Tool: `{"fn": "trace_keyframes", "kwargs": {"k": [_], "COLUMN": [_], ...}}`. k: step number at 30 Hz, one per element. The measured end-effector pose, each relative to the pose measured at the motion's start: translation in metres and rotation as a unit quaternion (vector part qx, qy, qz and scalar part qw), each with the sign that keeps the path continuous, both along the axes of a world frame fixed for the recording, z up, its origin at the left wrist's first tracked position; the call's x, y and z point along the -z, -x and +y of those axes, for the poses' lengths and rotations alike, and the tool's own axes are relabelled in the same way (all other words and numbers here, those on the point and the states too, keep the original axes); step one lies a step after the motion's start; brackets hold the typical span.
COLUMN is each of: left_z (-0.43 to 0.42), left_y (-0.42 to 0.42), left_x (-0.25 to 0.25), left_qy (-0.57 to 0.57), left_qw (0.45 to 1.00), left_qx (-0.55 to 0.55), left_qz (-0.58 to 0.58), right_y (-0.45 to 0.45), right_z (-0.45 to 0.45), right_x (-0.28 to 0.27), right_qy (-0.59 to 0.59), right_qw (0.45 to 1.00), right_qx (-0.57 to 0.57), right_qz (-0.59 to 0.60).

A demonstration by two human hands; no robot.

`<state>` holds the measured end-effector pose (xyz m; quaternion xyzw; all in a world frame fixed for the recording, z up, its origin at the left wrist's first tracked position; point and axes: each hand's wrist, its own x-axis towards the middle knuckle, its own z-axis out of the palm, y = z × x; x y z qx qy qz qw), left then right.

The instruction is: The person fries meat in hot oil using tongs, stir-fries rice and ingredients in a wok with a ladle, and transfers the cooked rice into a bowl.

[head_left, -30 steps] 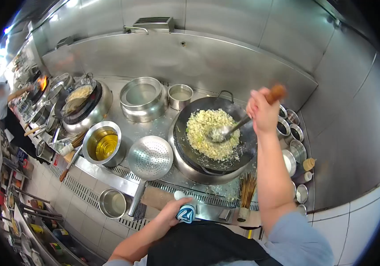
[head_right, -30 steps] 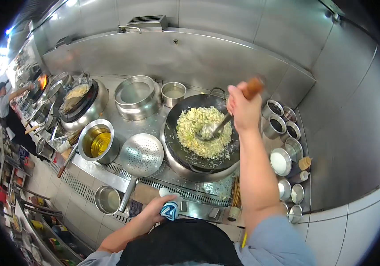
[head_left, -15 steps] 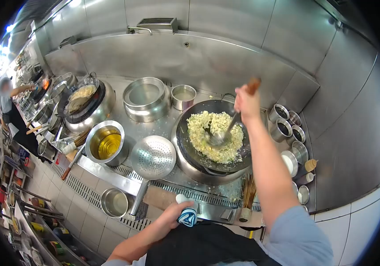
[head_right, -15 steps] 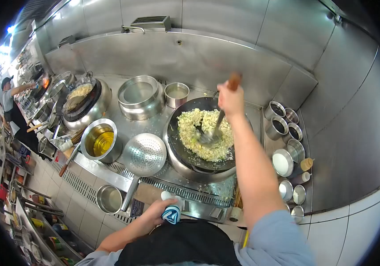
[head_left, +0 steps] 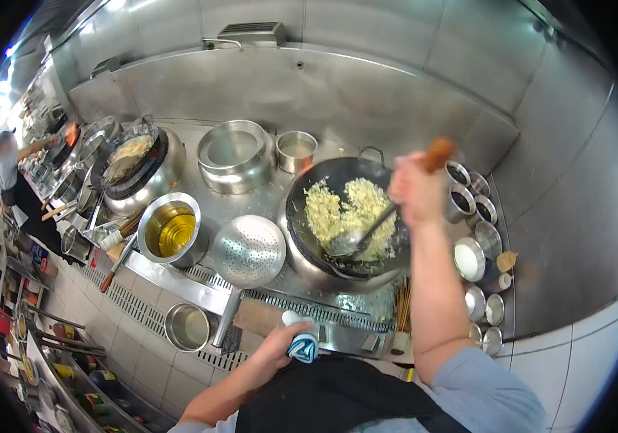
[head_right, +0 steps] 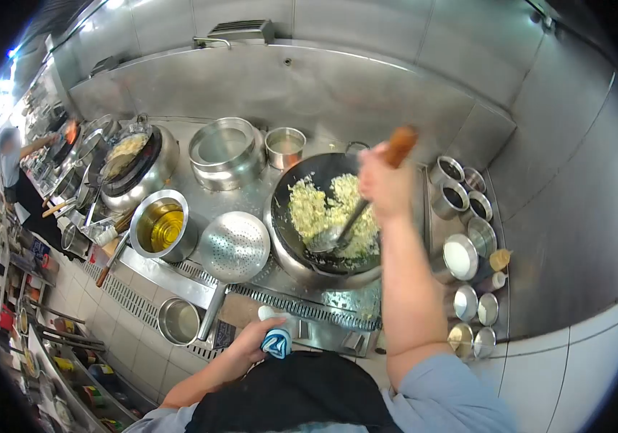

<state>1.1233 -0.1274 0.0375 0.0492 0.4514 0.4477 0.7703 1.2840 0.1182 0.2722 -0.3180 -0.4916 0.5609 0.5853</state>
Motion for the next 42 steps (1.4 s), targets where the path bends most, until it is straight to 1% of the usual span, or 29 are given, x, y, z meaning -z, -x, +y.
{"fn": "trace_keyframes", "kwargs": {"k": [1,2,4,6,7,8,10,12,14,15,16,18,19,20,22,24,26,28,29,30,31,32,34,35,36,38,39,40,42], "left_z": [-0.002,0.004,0.006,0.013,0.016,0.017,0.016,0.020,0.021,0.024,0.026,0.032,0.039,0.047,0.062,0.072,0.087,0.102,0.109,0.116,0.120,0.123,0.128,0.132,0.133,0.136,0.134,0.134,0.132], "left_y": [0.000,-0.001,-0.007,-0.011,-0.011,-0.009,-0.005,-0.010,-0.010,-0.010,-0.010,-0.012,-0.011,-0.014,-0.019,-0.024,-0.027,-0.035,-0.040,-0.045,-0.050,-0.054,-0.062,-0.065,-0.066,-0.069,-0.070,-0.070,-0.069], "left_x": [0.001,-0.008,-0.021,-0.028,-0.022,-0.018,-0.014,-0.015,-0.009,-0.008,-0.010,-0.007,0.001,-0.003,-0.013,-0.022,-0.016,-0.022,-0.024,-0.026,-0.027,-0.026,-0.026,-0.022,-0.020,-0.018,-0.015,-0.017,-0.020], "left_qy": [0.010,0.004,-0.001,-0.027,-0.037,-0.034,-0.003,-0.002,-0.004,-0.006,-0.003,0.003,0.008,0.004,-0.004,-0.029,-0.039,-0.047,-0.043,-0.039,-0.039,-0.035,-0.029,-0.030,-0.031,-0.034,-0.027,-0.023,-0.014], "left_qw": [1.000,0.999,0.997,0.999,0.999,0.999,0.999,0.999,0.997,0.997,0.997,0.997,0.994,0.993,0.990,0.993,0.994,0.995,0.995,0.995,0.996,0.996,0.997,0.998,0.998,0.998,0.998,0.998,0.999], "left_qx": [0.011,0.035,0.065,0.038,0.026,0.025,0.048,0.046,0.065,0.070,0.051,0.030,0.032,0.036,0.044,0.053,0.073,0.076,0.082,0.089,0.084,0.080,0.071,0.063,0.058,0.047,0.050,0.049,0.048], "left_qz": [0.005,-0.020,-0.041,0.004,0.007,0.006,0.004,0.001,-0.030,-0.040,-0.054,-0.069,-0.105,-0.115,-0.135,-0.099,-0.071,-0.041,-0.020,0.000,0.008,0.002,-0.011,-0.008,-0.009,-0.013,-0.016,-0.013,-0.006], "right_y": [0.008,0.001,-0.013,-0.039,-0.047,-0.051,-0.041,-0.053,-0.061,-0.076,-0.095,-0.117,-0.110,-0.092,-0.082,-0.088,-0.088,-0.092,-0.084,-0.067,-0.062,-0.063,-0.058,-0.051,-0.041,-0.020,-0.010,-0.010,-0.010], "right_z": [0.012,0.041,0.060,0.043,0.022,0.000,0.014,0.052,0.049,0.044,0.039,0.027,0.047,0.057,0.062,0.071,0.065,0.069,0.091,0.092,0.093,0.103,0.092,0.082,0.074,0.060,0.063,0.066,0.081], "right_x": [0.030,0.055,0.028,-0.012,-0.025,-0.025,0.029,0.060,0.008,-0.013,-0.023,-0.014,0.024,0.056,0.048,0.009,-0.015,0.004,0.036,0.046,0.047,0.038,-0.005,-0.012,-0.001,0.037,0.063,0.051,0.008], "right_qy": [-0.028,-0.074,-0.055,-0.086,-0.112,-0.111,-0.090,-0.085,-0.055,-0.066,-0.110,-0.184,-0.087,-0.099,-0.043,-0.009,-0.090,-0.156,-0.123,-0.091,-0.051,-0.053,-0.031,-0.061,-0.060,-0.105,-0.057,-0.057,-0.041], "right_qw": [0.997,0.996,0.998,0.996,0.993,0.992,0.982,0.994,0.989,0.988,0.984,0.968,0.953,0.951,0.987,0.992,0.980,0.943,0.941,0.937,0.976,0.976,0.999,0.996,0.997,0.978,0.985,0.985,0.997], "right_qx": [0.056,0.049,0.023,-0.014,0.022,0.054,0.166,0.060,0.138,0.139,0.135,0.147,0.247,0.276,0.094,0.088,0.134,0.216,0.252,0.289,0.180,0.175,0.018,0.012,0.008,0.128,0.084,0.085,-0.001], "right_qz": [0.034,0.004,-0.020,-0.021,-0.037,-0.013,-0.010,0.031,0.014,0.017,0.037,0.090,0.153,0.101,0.120,0.088,0.112,0.202,0.188,0.173,0.117,0.117,0.033,0.058,0.057,0.127,0.138,0.139,-0.072]}}
